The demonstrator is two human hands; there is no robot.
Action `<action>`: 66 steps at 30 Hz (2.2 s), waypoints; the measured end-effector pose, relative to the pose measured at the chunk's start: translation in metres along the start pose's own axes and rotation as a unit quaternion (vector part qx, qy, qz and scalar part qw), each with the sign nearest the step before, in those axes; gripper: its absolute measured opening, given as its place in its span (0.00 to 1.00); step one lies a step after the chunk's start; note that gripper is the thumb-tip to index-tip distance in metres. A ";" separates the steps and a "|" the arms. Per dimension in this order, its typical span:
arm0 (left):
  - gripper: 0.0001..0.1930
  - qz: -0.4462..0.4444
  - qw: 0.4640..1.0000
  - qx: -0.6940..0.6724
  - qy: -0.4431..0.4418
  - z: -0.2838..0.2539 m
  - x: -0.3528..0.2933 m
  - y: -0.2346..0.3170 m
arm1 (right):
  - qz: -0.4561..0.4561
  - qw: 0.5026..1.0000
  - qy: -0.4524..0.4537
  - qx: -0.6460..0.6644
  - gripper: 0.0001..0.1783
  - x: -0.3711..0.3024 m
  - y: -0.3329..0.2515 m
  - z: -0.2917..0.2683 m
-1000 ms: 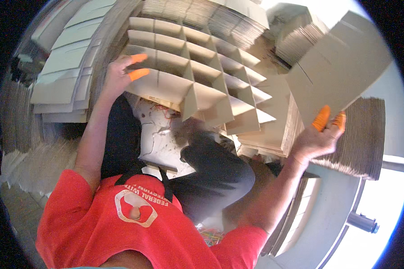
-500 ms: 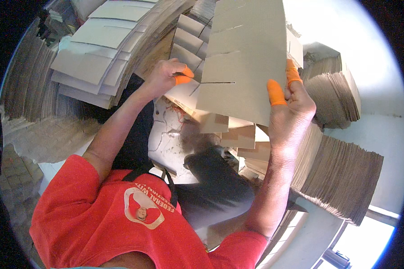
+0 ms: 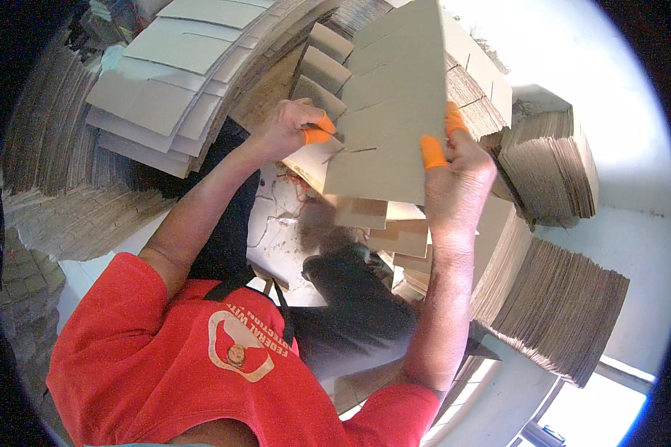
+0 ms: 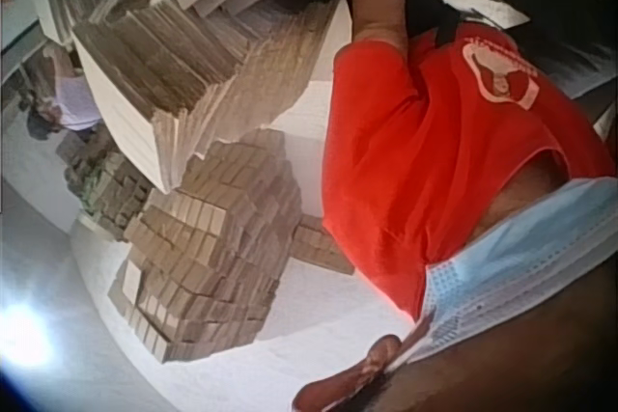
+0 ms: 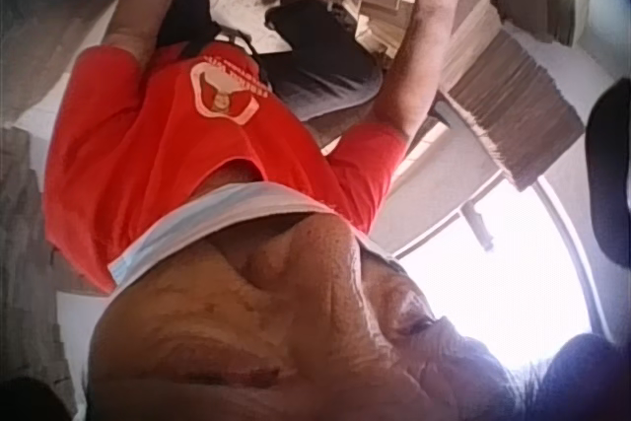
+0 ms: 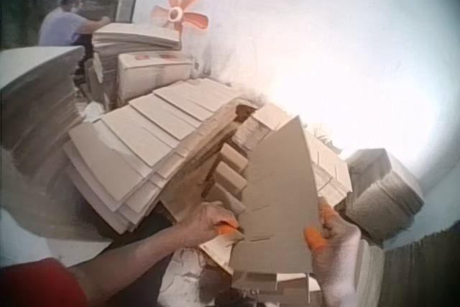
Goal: The person assembles flat cardboard pieces by hand, inserting tabs into slots to form a three-dimensional structure. The person repeatedly picks up pieces, aligns them, and interlocks them into a growing assembly.
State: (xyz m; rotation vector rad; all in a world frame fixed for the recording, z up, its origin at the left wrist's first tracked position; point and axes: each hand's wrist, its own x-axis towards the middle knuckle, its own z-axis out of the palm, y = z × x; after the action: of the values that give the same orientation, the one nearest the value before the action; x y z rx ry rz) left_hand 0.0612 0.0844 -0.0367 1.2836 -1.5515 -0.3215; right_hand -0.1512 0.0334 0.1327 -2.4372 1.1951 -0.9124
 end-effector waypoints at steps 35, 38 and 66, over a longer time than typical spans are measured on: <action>0.06 -0.007 1.000 0.025 -0.014 0.004 0.009 0.007 | -0.025 0.926 -0.350 -0.138 0.27 -0.034 0.007 0.095; 0.11 0.017 0.996 0.080 -0.017 0.000 0.003 0.006 | 0.002 0.952 -0.277 -0.127 0.35 -0.028 0.015 0.079; 0.16 0.196 0.939 0.097 -0.264 0.053 0.117 0.007 | 0.307 0.828 0.084 -0.461 0.41 -0.174 0.189 -0.150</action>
State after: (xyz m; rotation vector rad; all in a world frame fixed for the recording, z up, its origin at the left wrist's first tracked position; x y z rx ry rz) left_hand 0.0285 -0.0312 0.0091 1.0427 -2.3022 -0.2706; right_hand -0.4435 0.0569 0.0805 -2.2204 2.7685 -0.3634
